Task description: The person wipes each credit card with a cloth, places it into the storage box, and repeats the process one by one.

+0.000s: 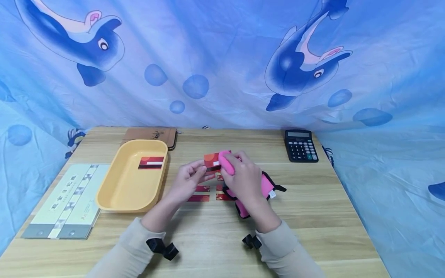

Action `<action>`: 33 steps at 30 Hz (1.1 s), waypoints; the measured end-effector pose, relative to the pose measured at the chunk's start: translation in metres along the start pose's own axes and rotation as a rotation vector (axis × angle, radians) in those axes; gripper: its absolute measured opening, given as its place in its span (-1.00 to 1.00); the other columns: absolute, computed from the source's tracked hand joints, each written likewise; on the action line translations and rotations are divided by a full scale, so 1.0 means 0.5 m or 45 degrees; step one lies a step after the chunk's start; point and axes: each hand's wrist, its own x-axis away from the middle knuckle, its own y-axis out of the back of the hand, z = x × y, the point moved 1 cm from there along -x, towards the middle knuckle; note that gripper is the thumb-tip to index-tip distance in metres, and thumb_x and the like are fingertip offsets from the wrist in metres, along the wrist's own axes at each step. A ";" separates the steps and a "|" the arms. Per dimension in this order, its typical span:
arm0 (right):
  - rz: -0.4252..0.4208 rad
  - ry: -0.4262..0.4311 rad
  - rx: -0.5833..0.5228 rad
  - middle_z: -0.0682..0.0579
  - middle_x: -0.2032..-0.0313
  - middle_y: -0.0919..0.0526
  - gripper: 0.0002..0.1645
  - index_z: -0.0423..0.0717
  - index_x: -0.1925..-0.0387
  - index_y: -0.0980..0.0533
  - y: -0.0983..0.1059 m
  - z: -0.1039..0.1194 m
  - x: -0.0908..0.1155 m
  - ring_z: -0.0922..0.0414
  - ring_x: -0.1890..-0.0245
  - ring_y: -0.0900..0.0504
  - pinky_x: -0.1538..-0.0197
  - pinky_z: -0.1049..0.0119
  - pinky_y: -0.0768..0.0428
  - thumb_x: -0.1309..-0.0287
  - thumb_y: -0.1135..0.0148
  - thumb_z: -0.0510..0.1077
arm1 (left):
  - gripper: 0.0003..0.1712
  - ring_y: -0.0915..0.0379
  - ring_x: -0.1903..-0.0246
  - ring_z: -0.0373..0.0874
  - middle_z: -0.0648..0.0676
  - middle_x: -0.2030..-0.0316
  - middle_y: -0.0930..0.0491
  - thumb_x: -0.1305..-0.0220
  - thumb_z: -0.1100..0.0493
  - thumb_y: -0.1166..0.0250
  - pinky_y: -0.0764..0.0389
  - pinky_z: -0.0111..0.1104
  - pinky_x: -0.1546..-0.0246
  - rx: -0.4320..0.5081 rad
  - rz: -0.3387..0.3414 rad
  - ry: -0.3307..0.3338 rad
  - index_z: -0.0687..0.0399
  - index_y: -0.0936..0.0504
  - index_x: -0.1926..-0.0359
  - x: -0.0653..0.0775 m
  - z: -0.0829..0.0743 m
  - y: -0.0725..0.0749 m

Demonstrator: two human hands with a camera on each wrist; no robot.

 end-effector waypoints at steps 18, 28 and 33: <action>-0.080 0.028 -0.043 -0.09 0.27 -0.69 -0.60 -0.15 0.10 -0.75 0.011 0.018 0.002 0.03 0.59 -0.57 0.63 0.25 -0.50 0.10 -0.51 -0.25 | -0.64 -0.70 0.09 0.19 0.41 -0.08 -0.60 -0.53 0.39 0.00 -0.68 -0.25 -0.06 -0.068 -0.047 -0.029 0.47 -0.48 -0.24 0.007 -0.009 0.002; -0.099 -0.064 -0.036 -0.10 0.27 -0.71 -0.57 -0.14 0.07 -0.74 0.022 -0.035 0.006 -0.04 0.45 -0.64 0.52 0.14 -0.55 0.08 -0.51 -0.22 | -0.62 -0.70 0.09 0.20 0.35 -0.06 -0.63 -0.56 0.34 0.01 -0.71 -0.32 0.02 -0.076 -0.206 0.055 0.41 -0.48 -0.27 0.004 -0.005 0.031; -0.135 -0.114 -0.077 -0.13 0.28 -0.73 -0.56 -0.16 0.05 -0.74 0.029 -0.060 0.010 -0.05 0.43 -0.66 0.50 0.16 -0.57 0.07 -0.52 -0.23 | -0.60 -0.67 0.05 0.24 0.39 -0.08 -0.61 -0.56 0.33 0.00 -0.73 -0.49 0.18 -0.070 -0.346 0.082 0.43 -0.45 -0.30 0.003 -0.004 0.053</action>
